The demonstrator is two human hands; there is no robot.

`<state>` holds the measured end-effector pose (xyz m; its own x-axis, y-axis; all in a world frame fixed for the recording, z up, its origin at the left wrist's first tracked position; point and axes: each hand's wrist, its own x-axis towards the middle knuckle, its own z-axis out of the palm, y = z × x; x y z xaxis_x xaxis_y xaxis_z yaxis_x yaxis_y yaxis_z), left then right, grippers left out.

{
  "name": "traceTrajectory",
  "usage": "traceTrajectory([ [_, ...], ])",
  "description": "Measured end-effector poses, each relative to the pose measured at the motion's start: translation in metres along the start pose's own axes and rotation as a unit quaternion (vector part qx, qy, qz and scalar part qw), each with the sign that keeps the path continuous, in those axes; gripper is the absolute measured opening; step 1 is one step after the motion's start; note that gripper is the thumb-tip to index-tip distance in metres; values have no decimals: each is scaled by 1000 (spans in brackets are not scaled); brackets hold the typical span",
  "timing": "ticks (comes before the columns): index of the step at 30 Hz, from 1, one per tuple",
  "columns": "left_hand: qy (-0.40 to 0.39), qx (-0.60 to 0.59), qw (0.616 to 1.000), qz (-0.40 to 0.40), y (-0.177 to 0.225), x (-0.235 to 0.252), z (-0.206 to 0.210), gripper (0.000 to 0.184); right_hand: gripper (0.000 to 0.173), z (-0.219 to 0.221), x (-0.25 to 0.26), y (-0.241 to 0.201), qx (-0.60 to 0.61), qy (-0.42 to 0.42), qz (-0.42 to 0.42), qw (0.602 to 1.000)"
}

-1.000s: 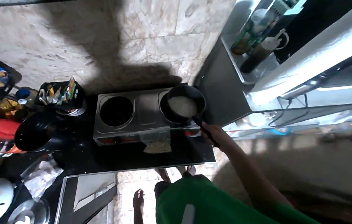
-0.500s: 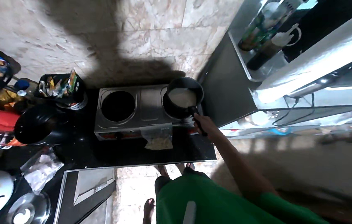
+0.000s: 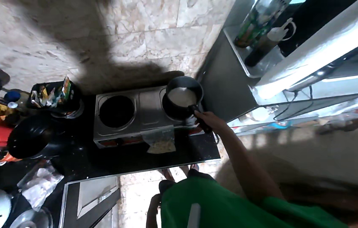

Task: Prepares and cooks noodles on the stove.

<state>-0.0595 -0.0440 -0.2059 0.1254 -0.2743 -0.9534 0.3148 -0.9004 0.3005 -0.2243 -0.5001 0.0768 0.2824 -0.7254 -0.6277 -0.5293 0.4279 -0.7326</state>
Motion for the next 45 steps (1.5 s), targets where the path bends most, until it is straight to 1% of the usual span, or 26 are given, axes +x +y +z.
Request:
traceTrajectory([
  [2,25,-11,1000,-3,-1,9,-7,40,58,2,3,-5,18,1,20,1000],
  [5,55,-9,998,38,-15,29,-23,42,53,10,4,-5,27,38,29,999],
  [8,72,49,996,37,-14,38,-37,42,54,26,2,11,-63,100,-7,993],
  [10,77,55,994,48,-8,36,-40,41,52,36,-3,30,-123,127,-30,984],
  [12,76,49,994,64,-5,36,-41,40,51,42,-10,45,-149,142,-52,977],
  [14,65,45,994,69,-3,35,-43,39,51,45,-13,51,-163,152,-69,972],
  [18,53,38,996,54,1,30,-45,39,50,45,-9,58,-162,155,-82,971],
  [21,55,17,997,59,-2,29,-46,39,47,44,-8,57,-143,148,-72,976],
  [25,53,22,997,50,-5,28,-48,39,46,37,-12,41,-139,129,-43,981],
  [28,55,43,996,62,-18,39,-52,39,45,27,-13,21,-161,122,-15,979],
  [30,54,62,994,69,-26,44,-54,39,44,20,-17,7,-148,111,-1,983],
  [34,58,75,994,59,-35,45,-55,39,44,0,-22,-12,-130,69,-1,989],
  [36,54,73,994,54,-38,43,-54,39,37,-8,-25,-30,-103,34,-5,994],
  [38,49,69,995,53,-42,42,-53,39,28,-12,-29,-47,-76,8,9,997],
  [41,52,70,995,56,-45,44,-53,38,27,-16,-28,-59,-46,-17,23,999],
  [43,52,85,993,57,-46,44,-53,39,26,-14,-31,-60,-35,-15,25,999],
  [45,52,94,992,60,-44,44,-53,39,27,-6,-43,-55,-69,22,1,997],
])
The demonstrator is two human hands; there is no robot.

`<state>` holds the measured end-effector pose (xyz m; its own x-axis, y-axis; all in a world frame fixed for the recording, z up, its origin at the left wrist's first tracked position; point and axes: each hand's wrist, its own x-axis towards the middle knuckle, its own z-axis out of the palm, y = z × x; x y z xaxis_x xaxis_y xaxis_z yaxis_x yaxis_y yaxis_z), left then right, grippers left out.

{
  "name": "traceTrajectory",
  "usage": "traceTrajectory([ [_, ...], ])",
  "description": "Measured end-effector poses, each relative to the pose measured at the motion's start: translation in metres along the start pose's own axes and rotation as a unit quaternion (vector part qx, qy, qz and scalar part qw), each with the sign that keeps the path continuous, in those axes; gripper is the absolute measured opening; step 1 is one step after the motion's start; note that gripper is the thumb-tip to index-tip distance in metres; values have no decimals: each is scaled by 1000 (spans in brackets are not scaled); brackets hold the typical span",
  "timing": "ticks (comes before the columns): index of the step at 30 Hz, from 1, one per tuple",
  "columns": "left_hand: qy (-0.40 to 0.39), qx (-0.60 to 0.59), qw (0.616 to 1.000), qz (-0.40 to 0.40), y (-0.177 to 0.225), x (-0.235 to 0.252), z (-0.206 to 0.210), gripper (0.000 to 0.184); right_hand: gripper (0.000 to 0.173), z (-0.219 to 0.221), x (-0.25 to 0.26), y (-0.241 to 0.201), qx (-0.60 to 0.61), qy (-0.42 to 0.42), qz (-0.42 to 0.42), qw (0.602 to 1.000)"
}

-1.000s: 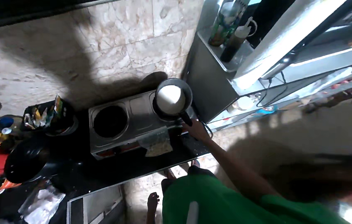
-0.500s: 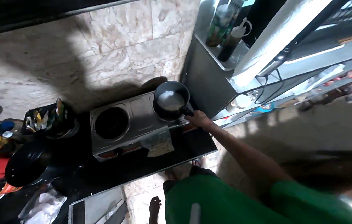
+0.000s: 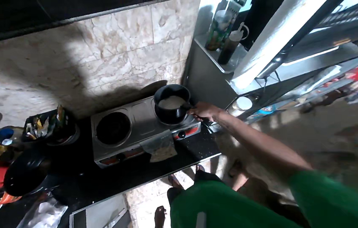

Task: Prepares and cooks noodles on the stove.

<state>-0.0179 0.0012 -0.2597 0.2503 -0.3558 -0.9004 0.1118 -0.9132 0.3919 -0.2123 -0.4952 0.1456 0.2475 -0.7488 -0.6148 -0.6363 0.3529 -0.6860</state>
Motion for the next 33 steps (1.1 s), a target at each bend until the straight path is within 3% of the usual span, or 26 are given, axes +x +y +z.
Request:
traceTrajectory([
  [3,0,-10,1000,4,1,0,-2,39,44,14,-5,27,-132,83,-48,987],
  [6,9,-28,1000,10,-1,-1,-6,41,47,33,-9,56,-185,126,-73,972],
  [13,-4,-58,998,-34,-8,-16,-5,42,40,43,3,71,-29,102,-47,993],
  [16,-70,-82,993,-54,29,-62,4,45,41,33,13,61,-18,82,-38,996],
  [20,-100,2,994,45,65,-110,12,38,45,32,28,60,-45,83,-26,995],
  [23,-60,156,985,47,82,-75,24,40,48,36,35,60,-42,78,-16,996],
  [25,-4,248,963,103,128,-90,15,41,48,34,37,62,-34,75,-17,996],
  [29,181,257,887,339,240,-118,-13,37,56,25,42,65,-56,51,-25,997],
  [33,254,330,797,438,345,-109,-35,39,59,19,39,62,-64,20,-39,997],
])
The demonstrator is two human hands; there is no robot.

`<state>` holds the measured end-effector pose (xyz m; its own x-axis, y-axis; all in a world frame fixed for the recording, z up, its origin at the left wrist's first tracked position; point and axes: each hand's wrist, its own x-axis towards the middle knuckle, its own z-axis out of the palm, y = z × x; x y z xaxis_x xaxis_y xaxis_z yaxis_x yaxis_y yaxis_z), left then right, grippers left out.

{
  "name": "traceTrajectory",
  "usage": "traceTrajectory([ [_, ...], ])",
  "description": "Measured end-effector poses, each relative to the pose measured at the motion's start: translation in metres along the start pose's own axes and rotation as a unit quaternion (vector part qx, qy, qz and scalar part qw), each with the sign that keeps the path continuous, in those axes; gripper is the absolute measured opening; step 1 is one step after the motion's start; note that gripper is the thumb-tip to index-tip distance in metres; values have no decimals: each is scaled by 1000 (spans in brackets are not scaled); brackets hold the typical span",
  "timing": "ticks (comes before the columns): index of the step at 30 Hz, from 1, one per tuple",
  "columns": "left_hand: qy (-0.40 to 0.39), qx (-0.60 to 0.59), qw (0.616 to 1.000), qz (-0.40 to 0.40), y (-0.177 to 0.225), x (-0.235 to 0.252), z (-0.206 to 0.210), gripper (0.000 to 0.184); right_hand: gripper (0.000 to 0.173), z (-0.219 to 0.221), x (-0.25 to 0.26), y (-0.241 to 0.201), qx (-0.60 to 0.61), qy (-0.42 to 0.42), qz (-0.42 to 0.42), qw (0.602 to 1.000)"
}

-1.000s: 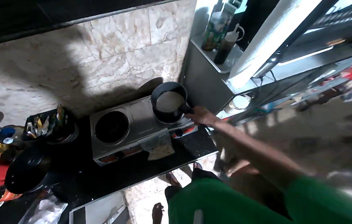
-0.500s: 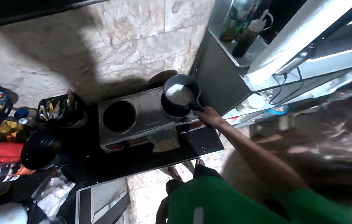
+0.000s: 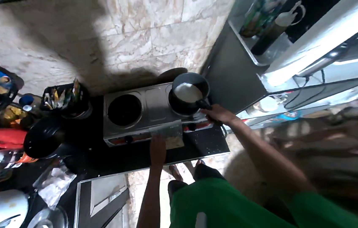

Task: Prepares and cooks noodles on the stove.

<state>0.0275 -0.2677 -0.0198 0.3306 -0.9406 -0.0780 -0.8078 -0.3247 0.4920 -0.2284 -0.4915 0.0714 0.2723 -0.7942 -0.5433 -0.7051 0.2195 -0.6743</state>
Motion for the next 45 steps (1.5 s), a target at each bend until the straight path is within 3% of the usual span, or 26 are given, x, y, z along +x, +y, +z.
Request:
traceTrajectory([
  [3,-8,47,998,44,6,54,-7,39,51,-4,-10,-11,16,-24,1,1000],
  [6,-49,69,993,86,5,83,-1,38,58,-10,-25,-23,-14,-40,0,999],
  [9,-59,116,983,129,3,96,9,32,68,-13,-43,-8,-103,70,-48,991],
  [12,-96,140,981,94,12,94,5,32,50,-2,-83,-1,-141,204,-153,957],
  [14,-144,137,979,31,26,85,-8,33,38,21,-111,11,-126,157,-189,961],
  [16,-175,120,977,-4,35,71,-18,37,37,51,-116,31,-106,17,-199,974],
  [19,-207,88,974,-38,46,54,-31,33,37,96,-89,57,-29,-158,-196,967],
  [21,-234,51,968,-72,49,46,-38,28,35,124,-73,61,65,-205,-152,965],
  [27,-212,-113,962,-133,37,34,-31,33,36,184,-52,52,279,-137,-89,946],
  [34,-205,-204,943,-164,24,21,-33,38,40,184,-63,31,203,-104,-114,967],
  [38,-241,-328,888,-216,-1,17,-14,37,38,200,-72,24,219,-101,-88,966],
  [42,-286,-482,778,-284,-15,15,-1,39,39,223,-75,17,220,-43,-52,973],
  [45,-292,-515,751,-291,-26,17,0,36,35,231,-78,10,194,-9,-46,980],
])
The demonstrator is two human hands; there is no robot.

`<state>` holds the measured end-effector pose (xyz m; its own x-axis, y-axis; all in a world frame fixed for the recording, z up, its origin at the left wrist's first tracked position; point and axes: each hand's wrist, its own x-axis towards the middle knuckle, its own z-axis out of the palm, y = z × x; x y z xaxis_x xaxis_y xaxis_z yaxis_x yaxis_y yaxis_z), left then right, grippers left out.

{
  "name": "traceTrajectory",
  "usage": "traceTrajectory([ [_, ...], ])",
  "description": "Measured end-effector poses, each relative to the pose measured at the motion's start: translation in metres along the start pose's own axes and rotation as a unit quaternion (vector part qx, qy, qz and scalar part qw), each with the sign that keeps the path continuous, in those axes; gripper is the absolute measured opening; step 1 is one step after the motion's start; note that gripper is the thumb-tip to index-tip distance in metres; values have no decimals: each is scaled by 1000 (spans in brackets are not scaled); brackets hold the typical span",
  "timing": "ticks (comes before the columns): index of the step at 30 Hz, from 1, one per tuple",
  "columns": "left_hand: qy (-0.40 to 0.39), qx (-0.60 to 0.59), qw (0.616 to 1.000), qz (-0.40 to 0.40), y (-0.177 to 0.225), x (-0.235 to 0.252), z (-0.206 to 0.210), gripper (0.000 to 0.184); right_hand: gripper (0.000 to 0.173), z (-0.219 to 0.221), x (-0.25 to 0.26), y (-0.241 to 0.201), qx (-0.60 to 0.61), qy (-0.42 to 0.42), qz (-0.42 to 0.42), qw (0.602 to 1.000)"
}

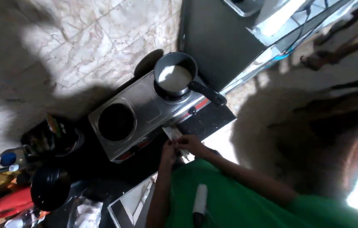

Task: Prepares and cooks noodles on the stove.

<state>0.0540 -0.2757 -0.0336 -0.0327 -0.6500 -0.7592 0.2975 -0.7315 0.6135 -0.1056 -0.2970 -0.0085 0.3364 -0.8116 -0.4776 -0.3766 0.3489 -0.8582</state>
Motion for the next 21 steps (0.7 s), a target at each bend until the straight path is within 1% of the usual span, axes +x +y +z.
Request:
traceTrajectory([
  [3,-22,12,999,29,0,3,-9,33,29,9,-2,-2,-14,33,-1,999],
  [6,-54,30,996,57,1,4,-18,30,27,13,-5,-5,-58,60,17,996],
  [9,-58,93,990,91,-2,4,-27,24,28,19,-8,-6,-93,74,29,993],
  [11,-49,148,981,118,-1,2,-28,22,29,22,-10,-8,-109,75,36,990],
  [15,-21,239,959,147,3,-4,-32,25,31,28,-12,-13,-172,80,46,981],
  [17,8,305,938,162,10,-12,-29,29,32,31,-13,-18,-208,90,52,973],
  [19,44,373,911,172,15,-19,-22,28,34,37,-15,-28,-245,84,73,963],
  [21,63,403,897,173,17,-22,-14,28,33,41,-16,-34,-280,80,84,953],
])
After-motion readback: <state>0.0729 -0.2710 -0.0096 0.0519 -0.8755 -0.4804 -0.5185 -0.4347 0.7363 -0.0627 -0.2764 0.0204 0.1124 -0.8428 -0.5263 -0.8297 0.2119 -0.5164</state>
